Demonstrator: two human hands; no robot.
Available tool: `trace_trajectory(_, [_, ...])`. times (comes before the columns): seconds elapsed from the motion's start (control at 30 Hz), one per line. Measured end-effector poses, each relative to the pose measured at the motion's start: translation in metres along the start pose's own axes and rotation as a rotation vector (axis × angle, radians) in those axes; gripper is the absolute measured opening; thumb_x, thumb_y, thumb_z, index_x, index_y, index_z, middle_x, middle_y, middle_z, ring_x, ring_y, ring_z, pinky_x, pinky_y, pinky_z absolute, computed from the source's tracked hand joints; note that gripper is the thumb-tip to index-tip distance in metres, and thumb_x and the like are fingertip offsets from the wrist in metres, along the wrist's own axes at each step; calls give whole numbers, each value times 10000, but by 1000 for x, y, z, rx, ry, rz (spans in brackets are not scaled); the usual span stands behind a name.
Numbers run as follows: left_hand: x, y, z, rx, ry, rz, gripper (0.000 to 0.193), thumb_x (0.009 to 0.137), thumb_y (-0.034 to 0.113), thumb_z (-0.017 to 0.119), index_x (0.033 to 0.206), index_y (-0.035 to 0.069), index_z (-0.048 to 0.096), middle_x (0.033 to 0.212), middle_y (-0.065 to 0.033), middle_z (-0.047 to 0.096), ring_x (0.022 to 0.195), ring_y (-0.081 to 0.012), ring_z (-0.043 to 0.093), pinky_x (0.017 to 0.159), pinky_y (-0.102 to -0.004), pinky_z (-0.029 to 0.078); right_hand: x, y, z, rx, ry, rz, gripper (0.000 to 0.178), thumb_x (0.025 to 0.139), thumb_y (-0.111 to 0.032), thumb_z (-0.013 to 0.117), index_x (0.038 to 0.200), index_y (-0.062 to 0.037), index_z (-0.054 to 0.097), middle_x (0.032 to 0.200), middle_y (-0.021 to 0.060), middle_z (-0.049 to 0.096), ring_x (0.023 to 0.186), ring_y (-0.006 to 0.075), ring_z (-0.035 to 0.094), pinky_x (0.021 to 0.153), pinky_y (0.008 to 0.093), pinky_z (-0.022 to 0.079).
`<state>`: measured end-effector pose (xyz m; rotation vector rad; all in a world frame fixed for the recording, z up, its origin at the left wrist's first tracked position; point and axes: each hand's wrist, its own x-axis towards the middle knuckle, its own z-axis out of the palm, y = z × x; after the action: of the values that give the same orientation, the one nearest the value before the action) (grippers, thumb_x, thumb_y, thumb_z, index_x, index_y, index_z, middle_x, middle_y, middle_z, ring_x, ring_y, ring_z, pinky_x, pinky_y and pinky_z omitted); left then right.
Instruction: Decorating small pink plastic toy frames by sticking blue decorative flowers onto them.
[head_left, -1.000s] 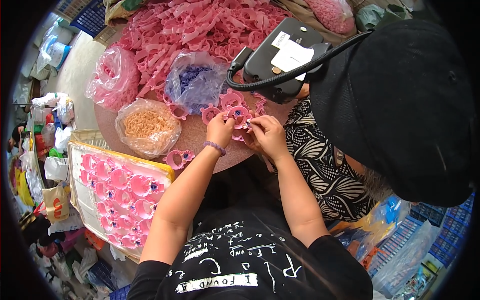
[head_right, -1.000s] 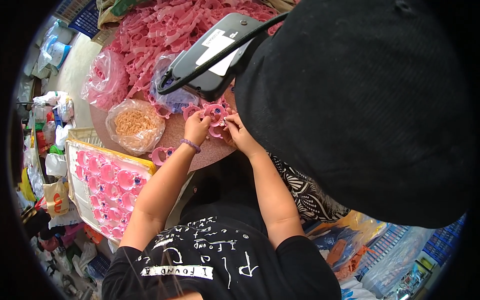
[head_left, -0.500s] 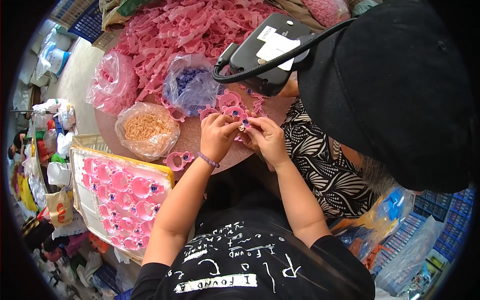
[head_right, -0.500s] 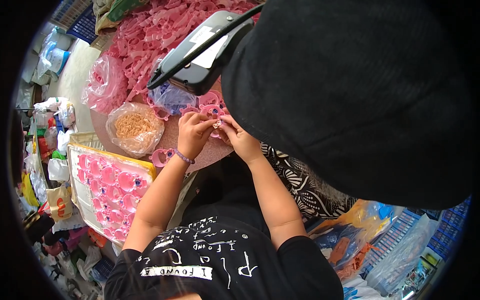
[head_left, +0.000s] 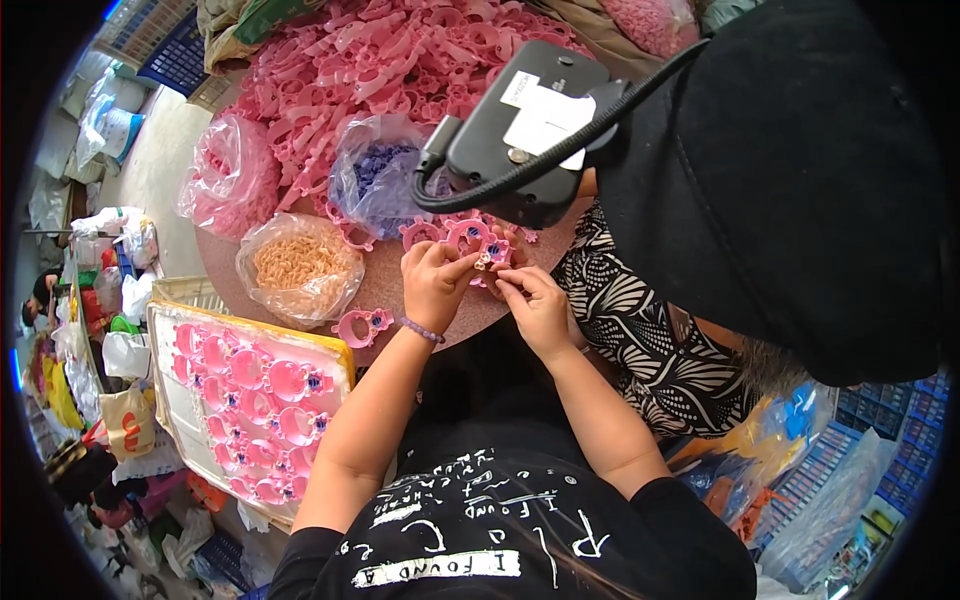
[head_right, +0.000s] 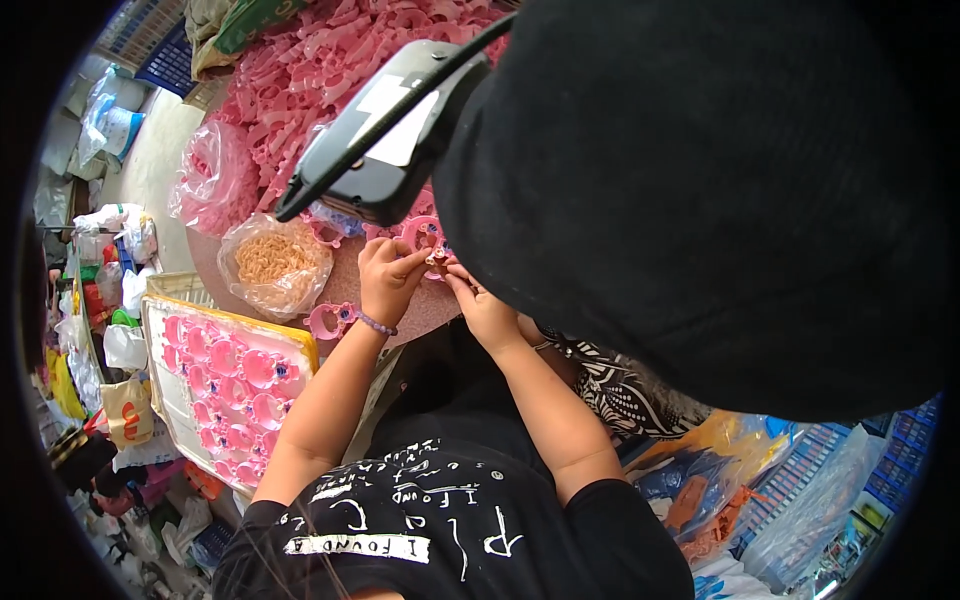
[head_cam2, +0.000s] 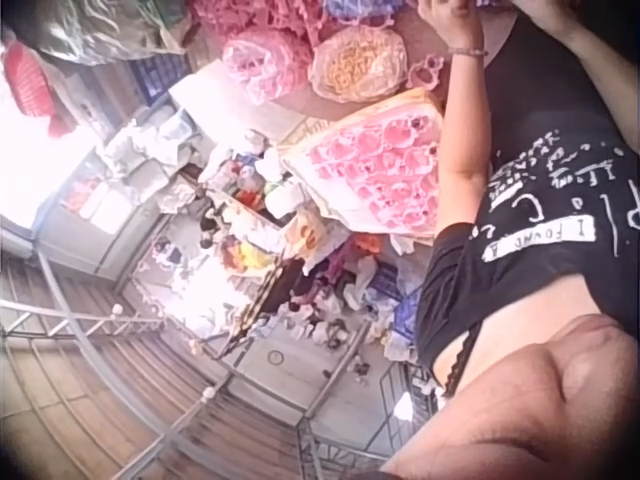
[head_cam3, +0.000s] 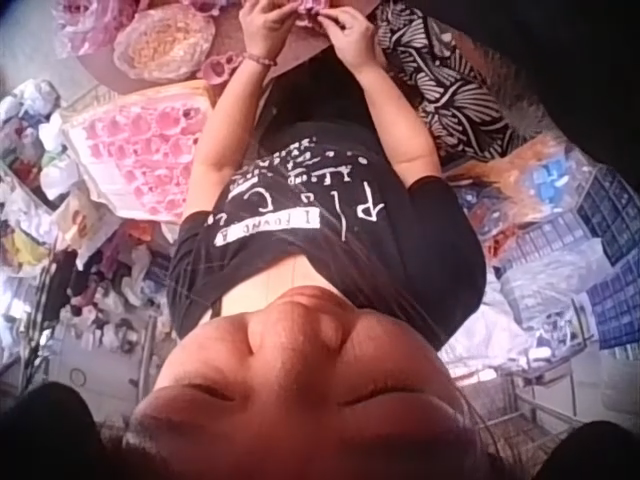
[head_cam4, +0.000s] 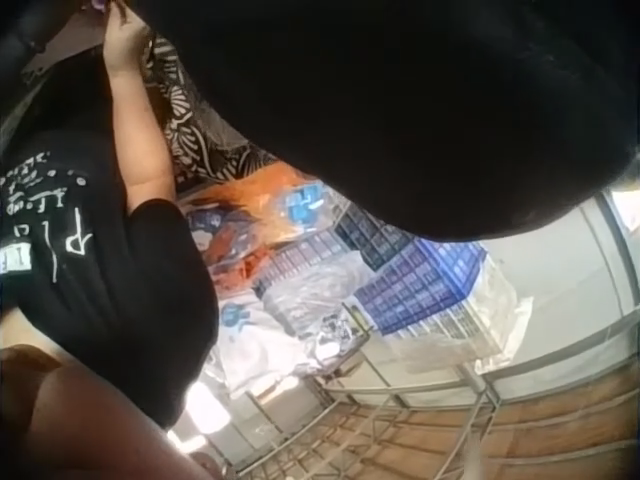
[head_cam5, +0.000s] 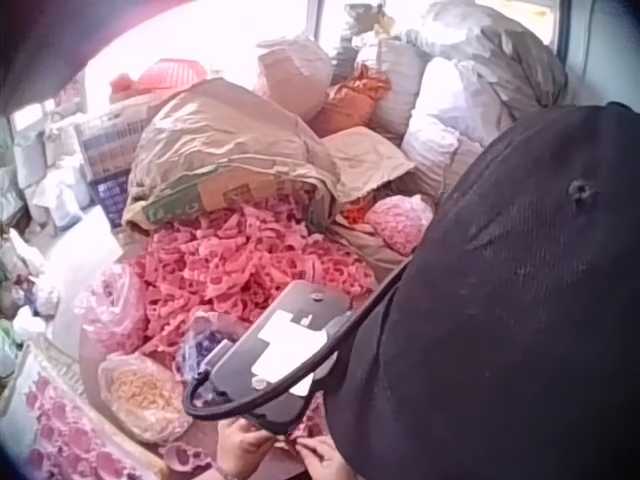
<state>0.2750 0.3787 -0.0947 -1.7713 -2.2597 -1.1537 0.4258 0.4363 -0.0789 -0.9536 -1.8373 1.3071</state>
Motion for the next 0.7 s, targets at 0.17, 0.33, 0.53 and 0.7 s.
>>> trace_trajectory(0.17, [-4,3,-3,-10,-21,-28,149,633,184,715,780,198,690,721,38,535,784,-186,517,703,-342,384,-2,-1,4,-49,29,12,123,748,2,638,870,4,654,864,76,643,781,172,598,687,252,469])
trace_trajectory(0.33, [-9,1,-4,-19,2,2,192,614,152,722,805,170,702,710,10,542,760,-206,513,678,-345,388,-3,-1,5,-133,31,-40,113,730,-33,660,840,-6,660,824,80,649,788,198,595,716,286,457])
trace_trajectory(0.53, [-9,0,-6,-7,6,10,187,611,150,726,796,165,701,701,11,546,750,-202,517,673,-341,395,-5,-3,3,-206,21,-45,109,726,-59,671,826,-16,664,818,83,649,797,212,590,747,296,441])
trace_trajectory(0.7, [-7,2,-7,-5,-15,22,183,618,149,722,799,164,701,698,9,545,750,-206,520,668,-340,404,-5,-3,2,-178,10,-73,117,723,-59,675,831,-15,664,822,87,649,784,217,589,729,298,446])
